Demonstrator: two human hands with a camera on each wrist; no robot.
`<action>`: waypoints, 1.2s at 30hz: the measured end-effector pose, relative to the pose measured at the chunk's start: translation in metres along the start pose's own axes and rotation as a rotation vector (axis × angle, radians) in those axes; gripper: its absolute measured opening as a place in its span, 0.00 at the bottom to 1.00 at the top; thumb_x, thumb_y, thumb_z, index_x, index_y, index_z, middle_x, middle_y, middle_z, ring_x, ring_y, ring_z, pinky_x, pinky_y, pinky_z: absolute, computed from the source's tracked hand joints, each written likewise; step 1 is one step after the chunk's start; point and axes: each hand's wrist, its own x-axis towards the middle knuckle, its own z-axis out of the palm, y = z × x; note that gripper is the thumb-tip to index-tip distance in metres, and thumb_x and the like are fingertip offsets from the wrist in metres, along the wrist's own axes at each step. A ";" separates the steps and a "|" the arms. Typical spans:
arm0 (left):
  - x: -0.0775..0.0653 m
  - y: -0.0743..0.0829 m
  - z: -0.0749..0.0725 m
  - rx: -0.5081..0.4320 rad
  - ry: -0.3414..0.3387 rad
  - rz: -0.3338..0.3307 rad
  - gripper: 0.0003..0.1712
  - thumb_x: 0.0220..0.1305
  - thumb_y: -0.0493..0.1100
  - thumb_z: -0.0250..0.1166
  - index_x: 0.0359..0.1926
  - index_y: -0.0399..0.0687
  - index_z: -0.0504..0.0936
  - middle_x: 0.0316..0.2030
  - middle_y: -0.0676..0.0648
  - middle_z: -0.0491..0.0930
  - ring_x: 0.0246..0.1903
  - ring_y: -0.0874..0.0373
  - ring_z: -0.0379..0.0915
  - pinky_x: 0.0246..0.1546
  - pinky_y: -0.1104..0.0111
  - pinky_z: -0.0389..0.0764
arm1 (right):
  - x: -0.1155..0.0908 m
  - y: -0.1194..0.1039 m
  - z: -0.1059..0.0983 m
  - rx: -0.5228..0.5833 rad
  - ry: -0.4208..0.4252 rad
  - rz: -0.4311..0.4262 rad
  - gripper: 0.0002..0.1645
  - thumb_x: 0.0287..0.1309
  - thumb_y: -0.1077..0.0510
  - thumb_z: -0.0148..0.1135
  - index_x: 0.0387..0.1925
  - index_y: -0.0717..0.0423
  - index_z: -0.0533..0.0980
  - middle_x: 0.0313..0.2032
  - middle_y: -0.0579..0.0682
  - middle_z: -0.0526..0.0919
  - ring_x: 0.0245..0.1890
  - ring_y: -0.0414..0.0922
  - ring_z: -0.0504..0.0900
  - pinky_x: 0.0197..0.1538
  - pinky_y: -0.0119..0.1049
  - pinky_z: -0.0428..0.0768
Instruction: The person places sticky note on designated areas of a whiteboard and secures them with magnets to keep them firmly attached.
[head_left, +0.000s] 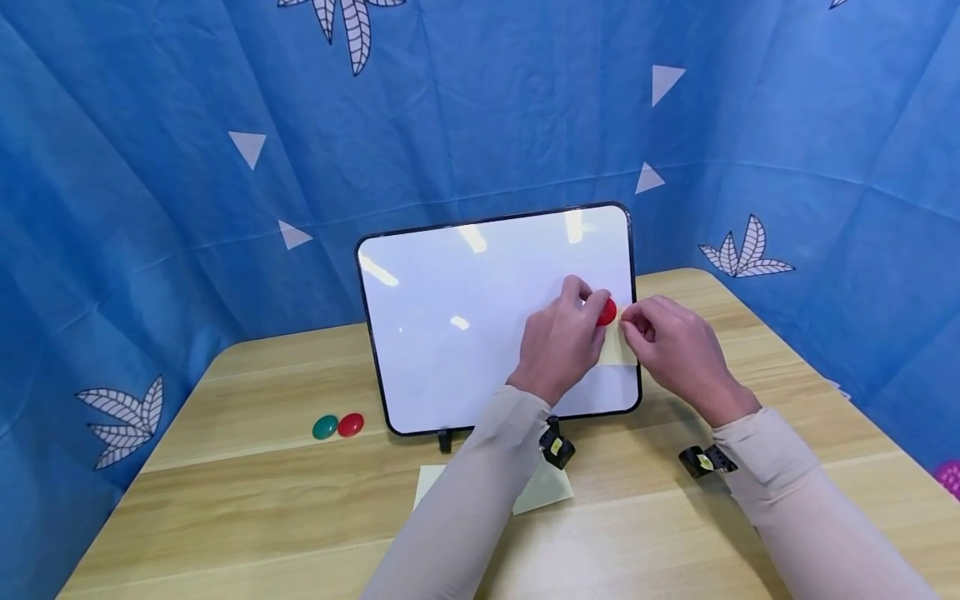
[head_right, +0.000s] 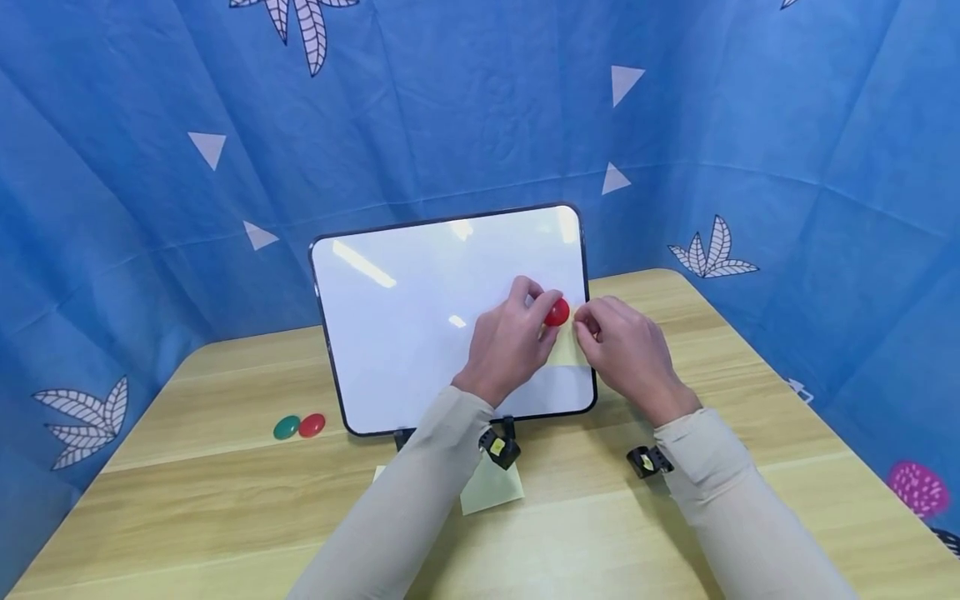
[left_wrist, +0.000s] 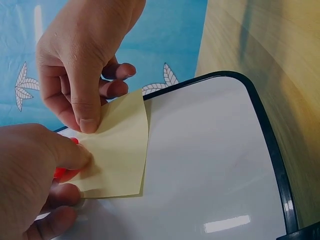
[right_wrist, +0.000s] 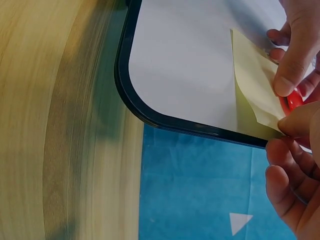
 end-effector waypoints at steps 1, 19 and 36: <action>0.000 0.000 0.000 -0.001 -0.001 -0.002 0.26 0.61 0.52 0.72 0.59 0.55 0.78 0.49 0.48 0.74 0.31 0.62 0.79 0.33 0.75 0.80 | 0.000 0.000 0.000 -0.001 -0.001 0.001 0.06 0.57 0.66 0.69 0.38 0.58 0.82 0.30 0.51 0.80 0.27 0.46 0.75 0.29 0.40 0.78; 0.001 0.000 0.000 0.008 -0.011 -0.009 0.26 0.61 0.53 0.72 0.59 0.55 0.79 0.48 0.48 0.75 0.33 0.62 0.80 0.34 0.74 0.81 | -0.001 0.001 0.002 -0.007 0.042 -0.015 0.06 0.57 0.67 0.69 0.37 0.60 0.81 0.30 0.53 0.80 0.27 0.47 0.76 0.29 0.42 0.79; 0.004 0.000 0.000 0.015 0.002 -0.012 0.28 0.59 0.54 0.73 0.59 0.56 0.80 0.47 0.48 0.75 0.33 0.62 0.81 0.34 0.74 0.81 | -0.001 -0.002 0.002 0.006 0.069 0.009 0.07 0.59 0.66 0.68 0.39 0.61 0.81 0.33 0.55 0.81 0.29 0.49 0.80 0.29 0.46 0.82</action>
